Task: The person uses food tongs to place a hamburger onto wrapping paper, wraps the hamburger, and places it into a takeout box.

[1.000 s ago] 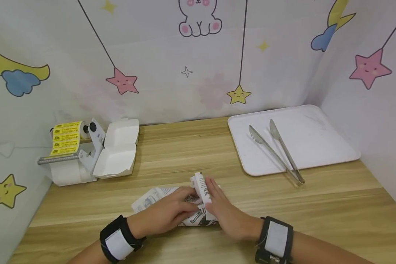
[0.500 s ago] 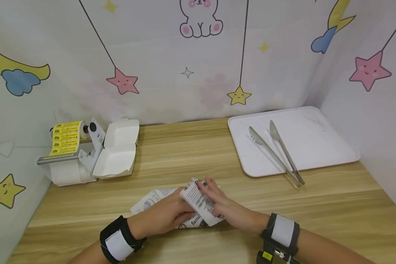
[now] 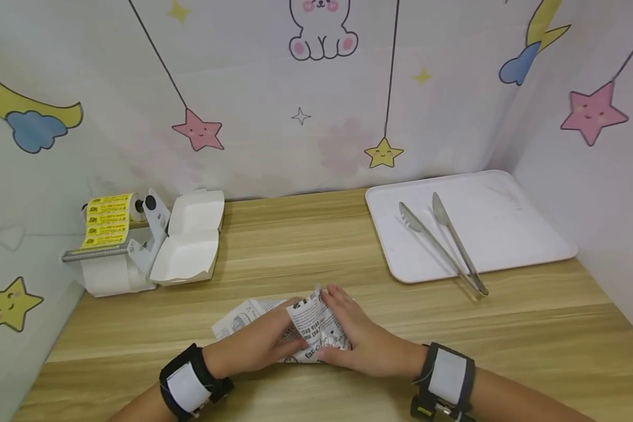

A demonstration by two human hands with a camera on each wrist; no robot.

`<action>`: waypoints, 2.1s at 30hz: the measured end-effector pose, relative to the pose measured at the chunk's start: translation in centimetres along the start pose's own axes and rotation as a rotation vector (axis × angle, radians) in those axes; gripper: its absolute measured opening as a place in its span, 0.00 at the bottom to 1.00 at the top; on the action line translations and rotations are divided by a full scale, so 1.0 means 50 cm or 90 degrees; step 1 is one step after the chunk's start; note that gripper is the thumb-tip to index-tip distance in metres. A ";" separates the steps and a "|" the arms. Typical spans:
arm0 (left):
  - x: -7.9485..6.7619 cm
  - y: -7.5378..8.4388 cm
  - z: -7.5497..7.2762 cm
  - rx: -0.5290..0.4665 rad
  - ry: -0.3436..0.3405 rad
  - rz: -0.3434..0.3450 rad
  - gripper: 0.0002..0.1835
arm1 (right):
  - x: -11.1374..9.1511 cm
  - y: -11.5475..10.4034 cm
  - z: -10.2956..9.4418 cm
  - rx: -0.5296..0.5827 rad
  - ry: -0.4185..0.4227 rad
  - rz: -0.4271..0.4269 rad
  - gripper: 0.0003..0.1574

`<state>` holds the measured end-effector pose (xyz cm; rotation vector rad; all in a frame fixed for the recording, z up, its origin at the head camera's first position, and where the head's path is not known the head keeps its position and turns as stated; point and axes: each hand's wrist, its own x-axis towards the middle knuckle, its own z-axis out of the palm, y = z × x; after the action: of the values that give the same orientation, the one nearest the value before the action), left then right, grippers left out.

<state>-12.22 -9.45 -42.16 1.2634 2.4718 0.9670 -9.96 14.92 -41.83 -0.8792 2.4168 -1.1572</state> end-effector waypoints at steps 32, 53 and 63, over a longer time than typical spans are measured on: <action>-0.023 -0.001 -0.009 -0.080 0.052 -0.247 0.21 | 0.005 0.007 0.015 -0.215 0.026 -0.004 0.60; -0.035 -0.001 -0.007 0.235 0.005 0.010 0.34 | 0.002 0.019 0.019 -0.283 0.001 -0.008 0.62; -0.032 -0.005 -0.001 0.221 -0.014 -0.014 0.39 | 0.002 0.029 0.013 -0.272 -0.025 -0.015 0.58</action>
<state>-11.42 -10.81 -42.44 1.3277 2.7123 0.5279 -10.26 15.20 -43.36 -1.0406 2.6718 -0.6273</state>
